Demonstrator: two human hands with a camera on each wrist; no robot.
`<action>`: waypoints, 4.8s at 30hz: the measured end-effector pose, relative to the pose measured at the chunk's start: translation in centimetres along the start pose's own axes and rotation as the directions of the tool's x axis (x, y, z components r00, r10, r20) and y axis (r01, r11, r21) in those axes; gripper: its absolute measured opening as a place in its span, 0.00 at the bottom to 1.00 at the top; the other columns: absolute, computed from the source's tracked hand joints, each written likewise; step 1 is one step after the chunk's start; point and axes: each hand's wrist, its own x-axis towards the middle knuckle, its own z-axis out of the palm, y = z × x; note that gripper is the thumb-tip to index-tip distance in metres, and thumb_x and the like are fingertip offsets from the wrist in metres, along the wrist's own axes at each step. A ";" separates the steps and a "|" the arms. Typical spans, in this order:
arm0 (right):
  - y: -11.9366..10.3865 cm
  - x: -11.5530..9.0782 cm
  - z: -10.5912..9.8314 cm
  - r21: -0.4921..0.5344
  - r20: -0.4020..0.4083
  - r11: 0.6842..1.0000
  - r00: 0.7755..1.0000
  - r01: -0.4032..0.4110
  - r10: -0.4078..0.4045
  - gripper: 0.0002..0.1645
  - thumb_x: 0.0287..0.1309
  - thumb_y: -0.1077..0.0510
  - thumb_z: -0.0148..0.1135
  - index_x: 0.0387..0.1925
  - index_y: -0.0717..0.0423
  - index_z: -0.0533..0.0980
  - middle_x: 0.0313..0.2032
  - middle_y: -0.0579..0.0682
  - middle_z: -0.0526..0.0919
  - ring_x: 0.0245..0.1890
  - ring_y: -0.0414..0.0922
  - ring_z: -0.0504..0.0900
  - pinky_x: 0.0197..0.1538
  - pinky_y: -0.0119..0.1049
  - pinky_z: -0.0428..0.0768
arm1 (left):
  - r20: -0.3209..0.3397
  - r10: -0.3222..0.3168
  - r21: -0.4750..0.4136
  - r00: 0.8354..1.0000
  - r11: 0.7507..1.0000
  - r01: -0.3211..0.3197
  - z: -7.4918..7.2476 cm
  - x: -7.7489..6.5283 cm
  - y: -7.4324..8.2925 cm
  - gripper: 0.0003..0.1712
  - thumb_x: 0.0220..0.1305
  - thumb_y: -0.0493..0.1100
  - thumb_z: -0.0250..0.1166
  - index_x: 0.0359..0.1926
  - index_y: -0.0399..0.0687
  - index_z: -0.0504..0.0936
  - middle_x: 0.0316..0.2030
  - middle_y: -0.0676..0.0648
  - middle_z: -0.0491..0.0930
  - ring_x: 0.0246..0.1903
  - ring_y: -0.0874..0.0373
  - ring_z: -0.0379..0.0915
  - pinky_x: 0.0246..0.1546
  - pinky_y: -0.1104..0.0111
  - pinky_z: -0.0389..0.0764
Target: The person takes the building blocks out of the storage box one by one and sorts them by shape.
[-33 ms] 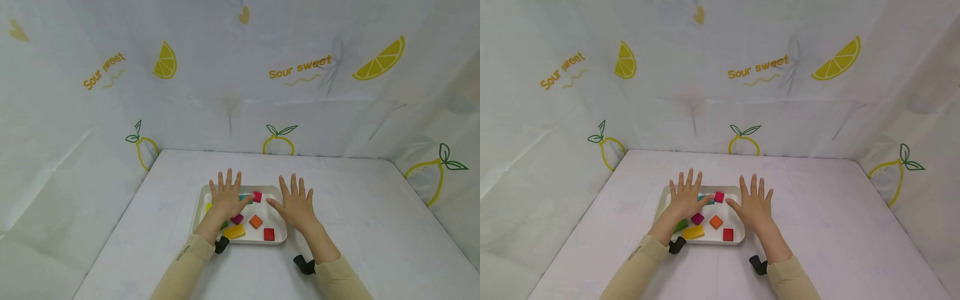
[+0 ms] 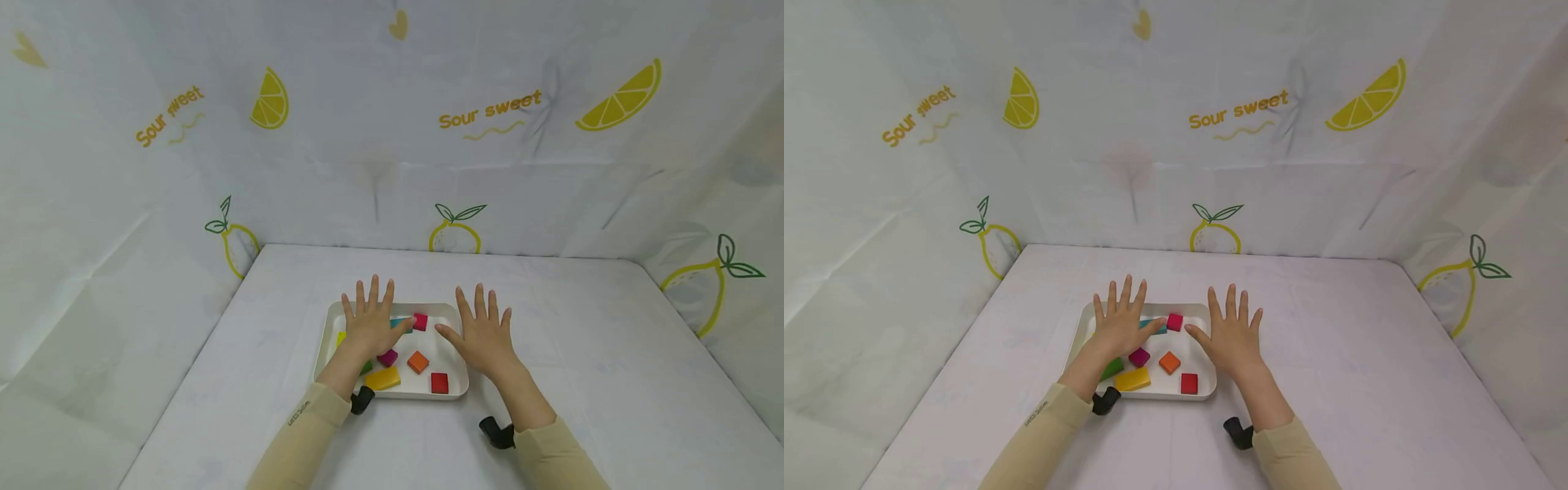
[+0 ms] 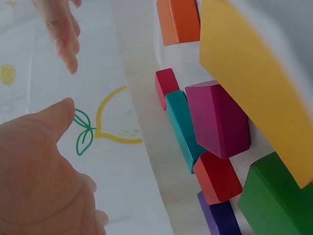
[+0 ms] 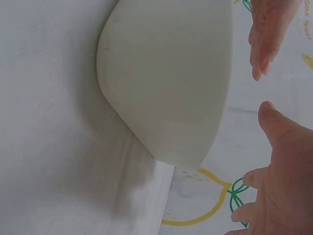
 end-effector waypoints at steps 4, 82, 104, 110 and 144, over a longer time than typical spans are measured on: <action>0.0 0.1 0.1 -0.006 -0.003 1.000 1.000 0.003 -0.003 0.54 0.64 0.28 0.50 0.79 0.51 0.45 0.78 0.68 0.39 0.77 0.71 0.37 0.70 0.79 0.38 | -0.002 -0.001 -0.003 1.000 1.000 0.001 0.0 0.0 0.0 0.51 0.66 0.74 0.47 0.79 0.61 0.37 0.80 0.46 0.27 0.79 0.39 0.20 0.75 0.37 0.23; -3.2 -2.9 2.4 0.443 -0.071 0.887 0.991 0.133 -0.113 0.24 0.58 0.56 0.69 0.57 0.55 0.79 0.54 0.52 0.84 0.53 0.55 0.83 0.55 0.49 0.85 | 0.028 -0.274 -0.901 0.961 0.410 0.143 2.8 -6.2 -11.1 0.30 0.75 0.37 0.44 0.74 0.35 0.56 0.74 0.31 0.57 0.75 0.36 0.52 0.75 0.46 0.58; -4.6 -3.0 4.6 0.531 -0.018 0.847 0.999 -0.026 0.041 0.22 0.51 0.63 0.73 0.51 0.60 0.82 0.46 0.55 0.87 0.46 0.49 0.84 0.51 0.44 0.87 | 0.023 -0.254 -0.945 0.967 0.309 0.103 3.7 -6.8 -11.2 0.29 0.75 0.35 0.41 0.75 0.35 0.55 0.74 0.31 0.55 0.75 0.36 0.52 0.75 0.44 0.59; -4.6 -2.9 4.7 0.516 -0.008 0.856 0.999 -0.030 0.039 0.23 0.50 0.63 0.74 0.50 0.60 0.82 0.45 0.54 0.87 0.45 0.49 0.84 0.51 0.43 0.87 | 0.019 -0.249 -0.950 0.968 0.298 0.095 3.7 -6.7 -11.2 0.30 0.75 0.35 0.41 0.75 0.35 0.54 0.75 0.31 0.54 0.75 0.37 0.51 0.75 0.45 0.58; -4.2 -3.1 5.4 0.451 -0.025 0.892 0.999 0.037 -0.028 0.20 0.49 0.67 0.71 0.48 0.62 0.82 0.43 0.52 0.88 0.41 0.44 0.82 0.48 0.41 0.87 | 0.026 -0.238 -0.954 0.971 0.284 0.095 3.7 -7.1 -11.1 0.30 0.76 0.35 0.41 0.75 0.35 0.53 0.76 0.31 0.51 0.77 0.37 0.46 0.76 0.46 0.54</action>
